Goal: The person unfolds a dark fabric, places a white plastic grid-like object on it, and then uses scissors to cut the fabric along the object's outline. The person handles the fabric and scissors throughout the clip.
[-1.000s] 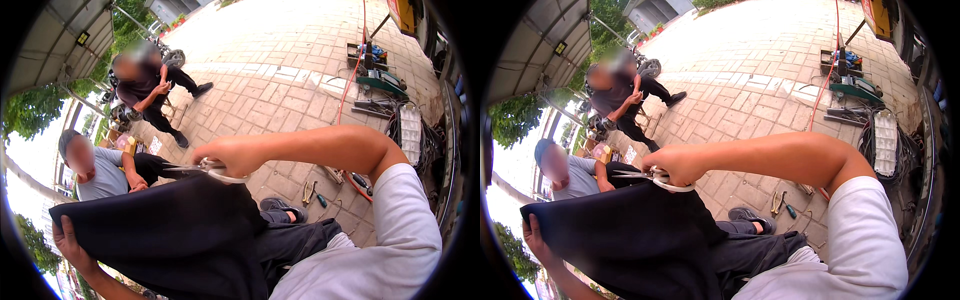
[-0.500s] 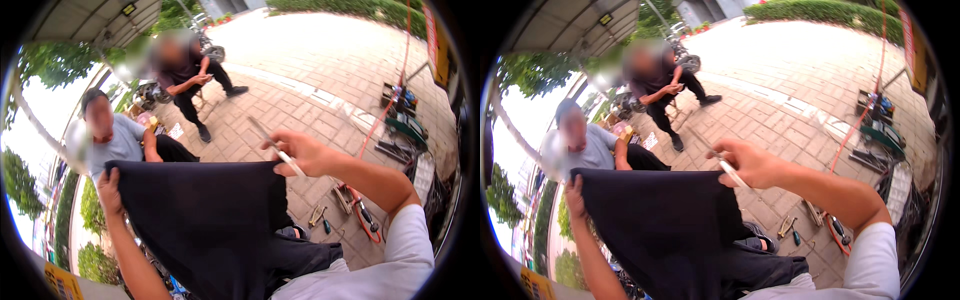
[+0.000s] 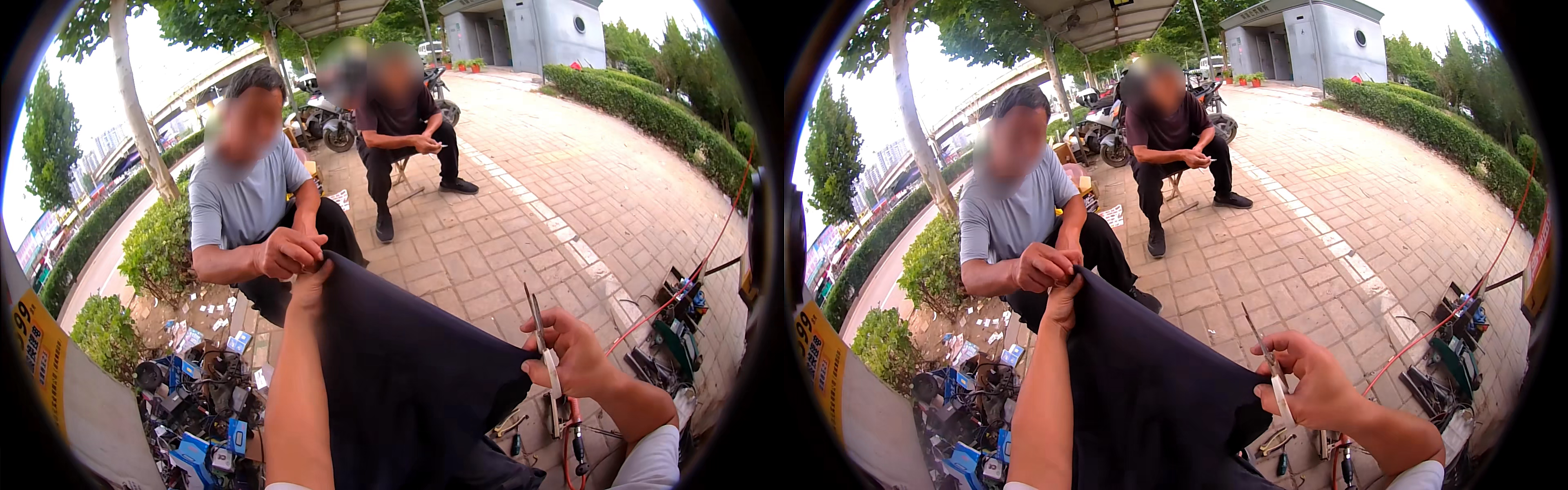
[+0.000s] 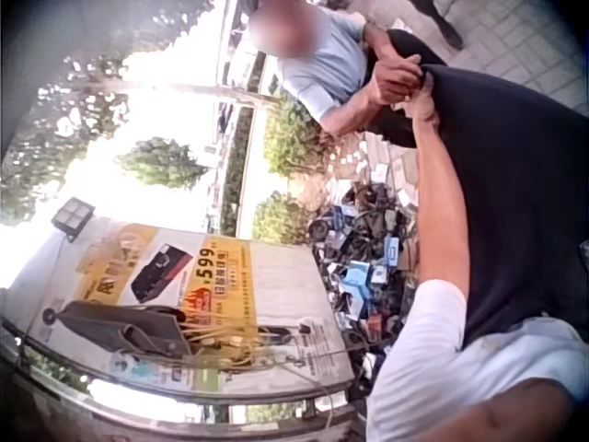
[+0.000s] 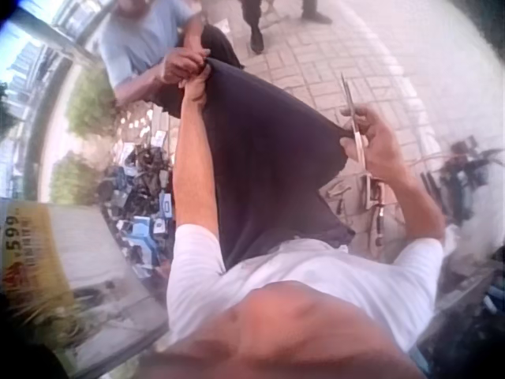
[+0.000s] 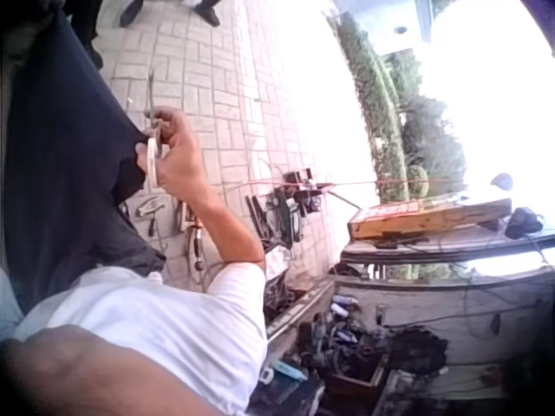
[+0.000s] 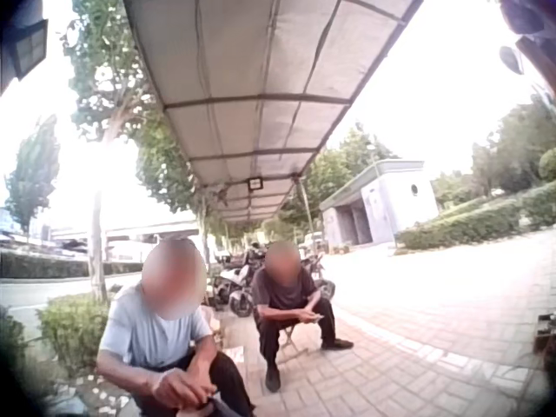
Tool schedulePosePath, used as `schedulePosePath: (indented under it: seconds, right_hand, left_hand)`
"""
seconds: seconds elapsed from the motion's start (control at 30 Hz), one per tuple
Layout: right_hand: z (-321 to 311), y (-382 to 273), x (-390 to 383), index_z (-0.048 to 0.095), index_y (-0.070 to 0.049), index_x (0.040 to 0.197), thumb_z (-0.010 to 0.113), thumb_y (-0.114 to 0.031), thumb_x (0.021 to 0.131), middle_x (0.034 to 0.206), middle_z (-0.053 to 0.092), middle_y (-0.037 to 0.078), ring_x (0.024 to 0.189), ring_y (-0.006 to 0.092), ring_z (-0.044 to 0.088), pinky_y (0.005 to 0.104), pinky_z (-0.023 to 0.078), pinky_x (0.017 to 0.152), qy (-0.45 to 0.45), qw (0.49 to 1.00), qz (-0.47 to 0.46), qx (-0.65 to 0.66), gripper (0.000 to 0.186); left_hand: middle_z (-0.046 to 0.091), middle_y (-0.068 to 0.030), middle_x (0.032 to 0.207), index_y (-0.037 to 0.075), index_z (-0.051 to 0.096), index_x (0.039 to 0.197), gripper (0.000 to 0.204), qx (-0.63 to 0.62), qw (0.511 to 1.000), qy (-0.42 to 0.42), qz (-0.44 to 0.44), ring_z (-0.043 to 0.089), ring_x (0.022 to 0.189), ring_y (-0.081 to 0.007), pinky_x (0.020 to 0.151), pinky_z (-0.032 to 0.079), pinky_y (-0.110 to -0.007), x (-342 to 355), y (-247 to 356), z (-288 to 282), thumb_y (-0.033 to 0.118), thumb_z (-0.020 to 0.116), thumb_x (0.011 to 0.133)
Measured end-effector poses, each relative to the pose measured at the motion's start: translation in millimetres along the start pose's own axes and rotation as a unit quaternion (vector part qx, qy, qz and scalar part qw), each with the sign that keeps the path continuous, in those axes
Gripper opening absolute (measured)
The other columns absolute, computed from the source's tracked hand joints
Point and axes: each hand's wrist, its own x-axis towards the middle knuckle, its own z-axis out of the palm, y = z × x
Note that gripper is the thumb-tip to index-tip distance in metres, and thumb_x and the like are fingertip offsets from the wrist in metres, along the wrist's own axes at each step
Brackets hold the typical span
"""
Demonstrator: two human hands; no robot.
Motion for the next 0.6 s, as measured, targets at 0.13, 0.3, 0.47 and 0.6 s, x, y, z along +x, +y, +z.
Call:
schedulePosePath:
  seconds: [0.13,0.3,0.47,0.6]
  right_hand:
    - [6,9,7,0.05,-0.005,0.119,0.071,0.003,0.075,0.091,0.062,0.005,0.088,0.0098,0.06,0.0243,0.05,0.071,-0.003,0.998,-0.045,-0.044,0.05]
    - [13,7,8,0.05,-0.004,0.118,0.072,0.002,0.075,0.088,0.064,0.006,0.086,0.0105,0.06,0.0257,0.049,0.076,-0.002,0.992,-0.064,-0.109,0.049]
    - [17,3,6,0.05,-0.004,0.12,0.073,-0.002,0.076,0.091,0.067,0.008,0.085,0.0107,0.06,0.0261,0.05,0.076,0.013,0.992,-0.044,-0.12,0.05]
    - [19,5,12,0.05,-0.005,0.121,0.072,-0.003,0.076,0.09,0.066,0.006,0.085,0.0107,0.059,0.0268,0.049,0.075,-0.007,0.994,-0.059,-0.096,0.05]
  left_hand:
    - [0.054,0.0082,0.11,0.018,0.055,0.12,0.042,0.015,0.998,0.044,0.031,0.051,0.102,-0.0083,0.09,0.042,-0.027,-1,-19,-10,0.019,0.074,0.083]
    - [0.051,0.008,0.114,0.018,0.049,0.13,0.05,-0.073,0.994,0.053,-0.058,0.05,0.102,-0.0095,0.093,0.04,-0.029,-5,-39,-27,0.02,0.073,0.085]
    - [0.052,0.0091,0.111,0.019,0.049,0.131,0.05,-0.055,0.994,0.086,-0.037,0.048,0.102,-0.0094,0.093,0.039,-0.029,-11,-42,-20,0.02,0.071,0.086]
    - [0.052,0.0106,0.116,0.019,0.048,0.133,0.052,-0.113,0.989,0.073,-0.061,0.046,0.104,-0.0095,0.094,0.036,-0.028,-7,-27,-21,0.022,0.071,0.086]
